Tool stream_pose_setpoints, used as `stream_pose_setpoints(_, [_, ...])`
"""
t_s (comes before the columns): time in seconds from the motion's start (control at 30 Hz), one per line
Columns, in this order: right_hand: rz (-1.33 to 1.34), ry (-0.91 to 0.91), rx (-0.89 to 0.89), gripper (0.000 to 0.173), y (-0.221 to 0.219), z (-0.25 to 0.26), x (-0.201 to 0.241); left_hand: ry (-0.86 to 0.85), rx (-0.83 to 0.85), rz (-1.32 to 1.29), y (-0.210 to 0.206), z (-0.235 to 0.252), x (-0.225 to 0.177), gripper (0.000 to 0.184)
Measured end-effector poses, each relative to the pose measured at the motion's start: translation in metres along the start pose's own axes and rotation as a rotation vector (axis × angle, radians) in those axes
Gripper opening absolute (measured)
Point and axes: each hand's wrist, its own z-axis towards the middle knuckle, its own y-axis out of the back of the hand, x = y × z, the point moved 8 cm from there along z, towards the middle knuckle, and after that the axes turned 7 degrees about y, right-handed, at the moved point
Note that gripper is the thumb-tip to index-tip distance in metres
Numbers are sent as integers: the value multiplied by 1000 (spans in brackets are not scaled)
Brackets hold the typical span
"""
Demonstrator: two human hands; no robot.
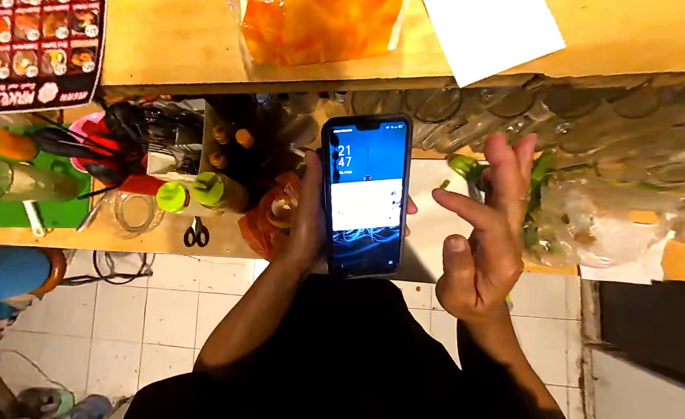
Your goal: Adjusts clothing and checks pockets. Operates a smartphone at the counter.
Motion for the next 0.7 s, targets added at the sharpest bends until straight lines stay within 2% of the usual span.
stream_pose_setpoints(0.2, [16, 11, -23, 39, -5, 10, 15, -83, -71, 30, -4, -11, -21, 61])
stream_pose_setpoints(0.37, [25, 37, -15, 38, -16, 20, 25, -138, -78, -14, 6, -11, -37, 59])
stream_pose_setpoints(0.5, [34, 43, 10, 38, -27, 25, 30, -205, -171, 55, 17, -14, -47, 57])
stream_pose_setpoints(0.7, [52, 67, 26, 36, -34, 29, 35, -183, -102, 24, 20, -13, -49, 62])
